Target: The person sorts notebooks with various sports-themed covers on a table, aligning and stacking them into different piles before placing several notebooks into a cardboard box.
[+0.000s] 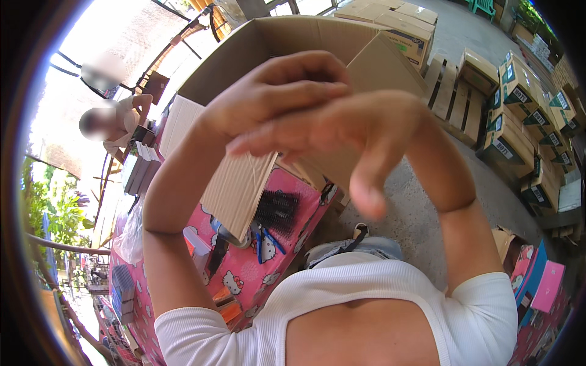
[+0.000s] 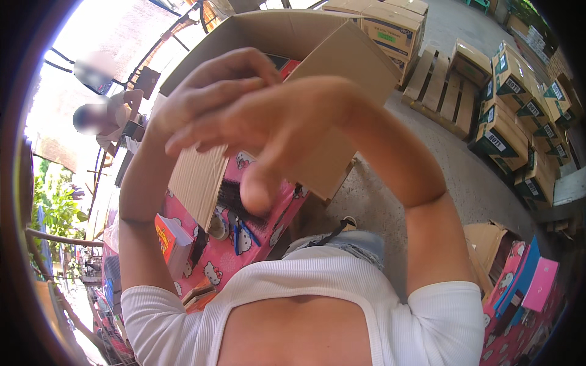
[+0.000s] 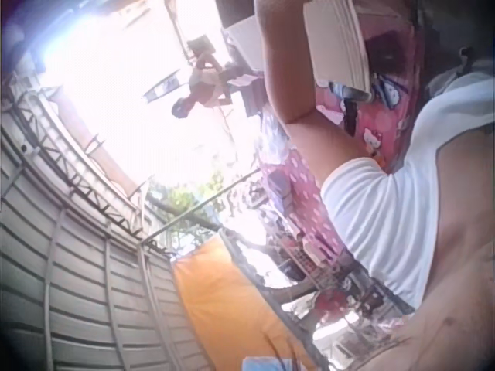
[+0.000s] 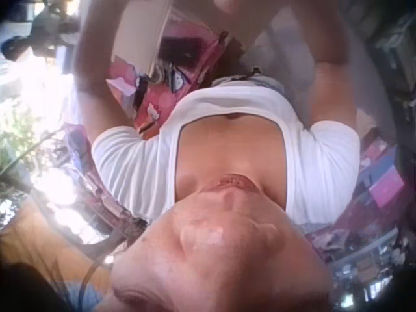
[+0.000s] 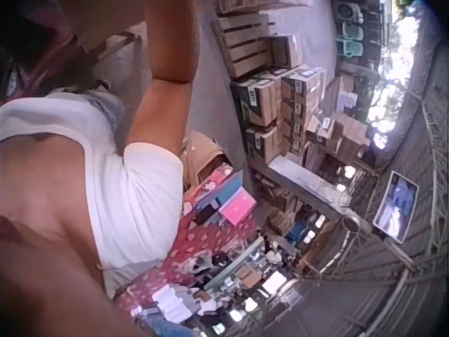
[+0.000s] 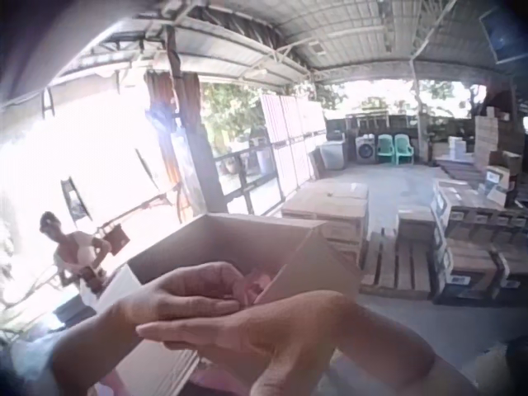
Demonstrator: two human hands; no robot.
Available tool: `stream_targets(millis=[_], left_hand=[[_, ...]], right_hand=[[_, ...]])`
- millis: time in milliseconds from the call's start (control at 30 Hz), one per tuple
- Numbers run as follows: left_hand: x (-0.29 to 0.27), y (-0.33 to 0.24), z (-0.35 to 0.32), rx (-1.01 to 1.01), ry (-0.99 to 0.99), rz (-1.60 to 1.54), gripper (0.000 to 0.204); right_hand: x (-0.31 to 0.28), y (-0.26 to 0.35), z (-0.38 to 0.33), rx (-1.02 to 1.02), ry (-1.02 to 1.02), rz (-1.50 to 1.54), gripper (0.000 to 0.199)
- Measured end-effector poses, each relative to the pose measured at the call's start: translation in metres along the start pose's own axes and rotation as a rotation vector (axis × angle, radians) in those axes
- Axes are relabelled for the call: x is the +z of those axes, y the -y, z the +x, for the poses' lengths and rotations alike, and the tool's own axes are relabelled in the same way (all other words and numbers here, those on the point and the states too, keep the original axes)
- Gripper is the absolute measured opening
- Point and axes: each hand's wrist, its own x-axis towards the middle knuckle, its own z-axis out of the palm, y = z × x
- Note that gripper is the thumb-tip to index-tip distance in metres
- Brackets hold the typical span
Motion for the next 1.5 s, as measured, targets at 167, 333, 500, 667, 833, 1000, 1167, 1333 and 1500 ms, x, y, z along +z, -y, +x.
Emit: stream_targets(millis=[167, 333, 500, 667, 833, 1000, 1167, 1333, 1500], left_hand=[[-0.031, 0.012, 0.001, 0.06, 0.091, -0.393, 0.025], [-0.041, 0.015, -0.013, 0.046, -0.177, -0.376, 0.044], [-0.069, 0.03, -0.028, 0.183, 0.038, -0.402, 0.044], [-0.086, 0.045, -0.067, 0.152, -0.425, -0.516, 0.036], [-0.099, 0.103, -0.069, -0.026, -1.041, 0.333, 0.029], [-0.087, 0.118, -0.072, -0.191, -0.985, 0.961, 0.024], [-0.092, 0.124, -0.076, -0.081, -0.965, 1.004, 0.025], [-0.109, 0.136, -0.071, 0.067, -1.105, 0.841, 0.055], [-0.082, 0.112, -0.097, 0.331, -0.981, -0.094, 0.055]], right_hand=[[-0.045, -0.009, 0.003, 0.073, 0.263, 0.404, 0.117], [-0.062, -0.022, 0.023, 0.172, 0.334, 0.367, 0.127], [-0.082, -0.062, 0.051, 0.004, 0.402, 0.484, 0.113], [-0.103, -0.079, 0.092, 0.225, 0.606, 0.249, 0.069], [-0.152, -0.184, 0.08, 1.207, 0.732, -0.763, 0.048], [-0.141, -0.267, 0.027, 1.606, 0.37, -0.772, 0.056], [-0.148, -0.268, 0.022, 1.389, 0.19, -0.755, 0.055], [-0.177, -0.144, 0.066, 0.551, -0.528, -1.07, 0.032], [-0.043, -0.004, 0.001, 0.119, -1.222, -0.327, 0.041]])
